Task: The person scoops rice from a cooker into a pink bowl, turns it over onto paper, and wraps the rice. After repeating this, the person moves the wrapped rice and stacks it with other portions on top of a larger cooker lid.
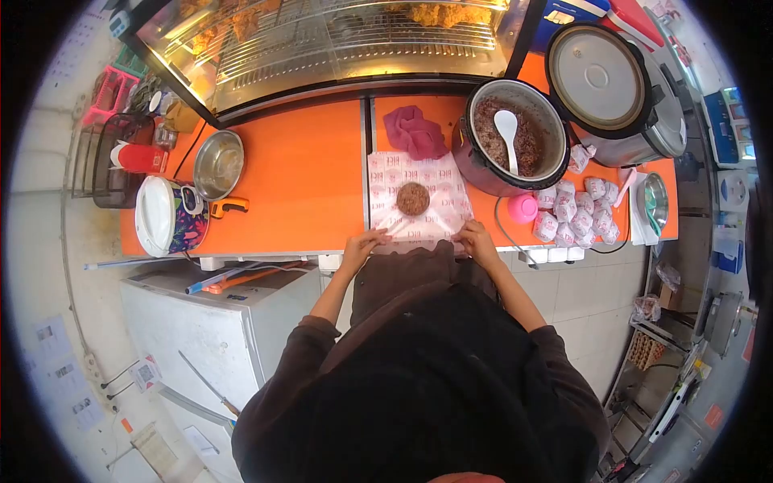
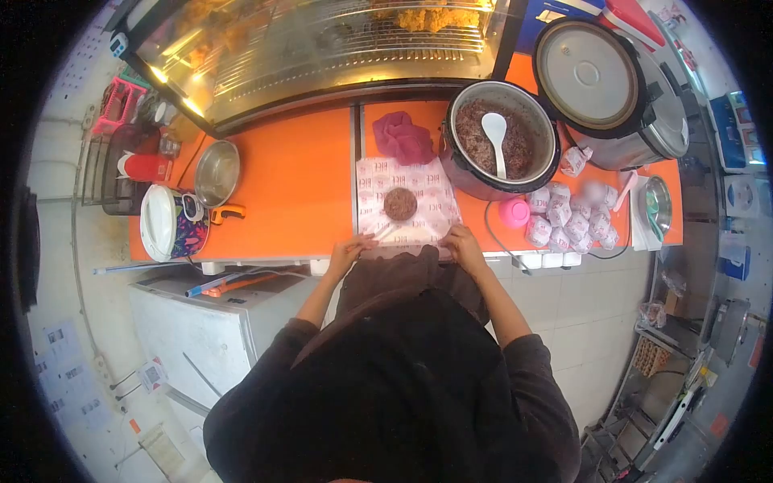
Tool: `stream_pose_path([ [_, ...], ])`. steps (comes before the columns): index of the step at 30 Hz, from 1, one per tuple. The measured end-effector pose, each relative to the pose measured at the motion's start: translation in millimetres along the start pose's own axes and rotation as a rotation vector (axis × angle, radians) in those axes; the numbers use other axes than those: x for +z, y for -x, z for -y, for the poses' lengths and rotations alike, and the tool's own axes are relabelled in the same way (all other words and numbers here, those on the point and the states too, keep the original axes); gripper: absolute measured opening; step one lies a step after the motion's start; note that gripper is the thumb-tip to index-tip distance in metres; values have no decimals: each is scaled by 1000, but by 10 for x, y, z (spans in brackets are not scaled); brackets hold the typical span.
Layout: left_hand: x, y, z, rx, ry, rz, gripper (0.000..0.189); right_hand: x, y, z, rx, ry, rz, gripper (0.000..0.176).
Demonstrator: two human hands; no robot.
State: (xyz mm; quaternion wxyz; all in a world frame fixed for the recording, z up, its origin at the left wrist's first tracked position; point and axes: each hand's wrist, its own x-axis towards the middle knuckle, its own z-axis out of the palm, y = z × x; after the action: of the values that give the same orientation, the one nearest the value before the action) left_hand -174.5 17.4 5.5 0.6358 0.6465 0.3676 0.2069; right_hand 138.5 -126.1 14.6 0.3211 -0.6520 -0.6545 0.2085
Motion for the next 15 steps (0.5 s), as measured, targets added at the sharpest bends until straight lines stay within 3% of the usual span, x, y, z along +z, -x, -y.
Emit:
stream_pose_path([
  [3,0,55,12,-115,106,-6,16,2,81,-9,97,-152,14,11],
  [5,31,-79,-59,-66,100,-177,18,83,13,-51,177,-224,-24,9],
  [6,49,-199,-47,-36,101,-157,18,191,-52,-128,352,-427,-101,13],
  [7,86,-355,19,-68,73,-278,20,207,-133,-180,519,-627,-193,21],
  [8,141,-544,79,-93,53,-392,21,190,-253,-143,548,-572,-231,26],
  [11,136,-945,354,-37,9,-398,23,510,-519,-400,749,-426,-280,37],
  [13,177,-1165,409,37,-3,-382,24,737,-591,-688,686,-303,-240,37],
  [15,118,-1058,437,-263,-83,-350,29,730,-625,-800,704,-252,-205,38],
])
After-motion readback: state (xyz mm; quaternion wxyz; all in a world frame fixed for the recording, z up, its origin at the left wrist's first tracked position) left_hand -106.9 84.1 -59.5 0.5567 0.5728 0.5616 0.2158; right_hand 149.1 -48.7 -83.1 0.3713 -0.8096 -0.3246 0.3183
